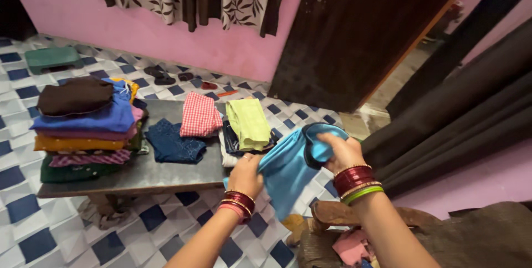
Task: The person folds various garments one by one, including shirts, pants, and patterned fabrics, placing each folded item into a neat stack on a low table. The person handles each item individually, smoothing and aligning edges before stacking.
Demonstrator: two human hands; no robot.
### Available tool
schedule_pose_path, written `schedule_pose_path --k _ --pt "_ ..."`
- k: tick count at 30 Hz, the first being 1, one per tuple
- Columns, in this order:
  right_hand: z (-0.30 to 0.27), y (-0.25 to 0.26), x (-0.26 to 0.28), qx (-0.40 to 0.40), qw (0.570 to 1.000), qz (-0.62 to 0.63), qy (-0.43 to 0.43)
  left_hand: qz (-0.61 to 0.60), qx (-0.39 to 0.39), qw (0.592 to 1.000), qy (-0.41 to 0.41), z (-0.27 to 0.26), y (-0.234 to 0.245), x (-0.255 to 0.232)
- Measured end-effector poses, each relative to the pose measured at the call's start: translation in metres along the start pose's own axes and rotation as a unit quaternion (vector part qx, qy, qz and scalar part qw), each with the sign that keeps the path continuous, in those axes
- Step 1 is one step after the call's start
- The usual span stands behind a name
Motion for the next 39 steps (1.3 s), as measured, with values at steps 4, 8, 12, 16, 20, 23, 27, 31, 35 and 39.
schedule_pose_path --k 4,8,12,16,20,23,27,31,35,39 --pt "0.0 -0.015 0.009 -0.072 0.995 0.047 -0.051 -0.095 0.071 0.992 0.043 0.0 -0.012 -0.006" --pt "-0.002 -0.029 0.013 -0.065 0.987 0.131 -0.06 -0.152 0.061 0.986 0.006 -0.014 -0.02 -0.024" --pt "0.002 -0.033 0.006 -0.046 0.979 0.186 -0.075 -0.095 0.111 0.98 0.133 -0.016 -0.04 -0.021" --pt "0.011 -0.013 0.008 -0.052 0.969 0.232 -0.069 -0.064 0.159 0.962 0.215 -0.011 -0.057 0.008" --pt "0.017 0.028 0.002 -0.028 0.965 0.253 -0.058 -0.126 0.089 0.962 0.223 0.001 -0.069 0.049" --pt "0.013 0.07 -0.032 -0.059 0.972 0.216 -0.069 -0.25 0.02 0.943 0.218 0.025 -0.074 0.07" --pt "0.01 0.102 -0.118 -0.049 0.959 0.242 -0.142 -0.527 0.019 0.81 0.257 0.058 -0.069 0.075" --pt "-0.001 0.115 -0.213 -0.103 0.923 0.179 -0.324 -0.624 0.048 0.748 0.222 0.071 -0.048 0.041" --pt "0.025 0.112 -0.232 -0.079 0.96 -0.001 -0.27 -0.636 0.135 0.726 0.225 0.074 -0.033 0.021" --pt "0.048 0.079 -0.155 0.031 0.953 -0.282 0.11 -0.564 0.224 0.762 0.227 0.083 -0.033 0.03"
Point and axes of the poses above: each hand's wrist, its own z-axis towards the middle knuckle, its own y-axis out of the back of the hand, x = y × z, the point moved 3 cm from there along z, towards the middle knuckle, and after that the axes turned 4 degrees about z, right-handed, at the moved point
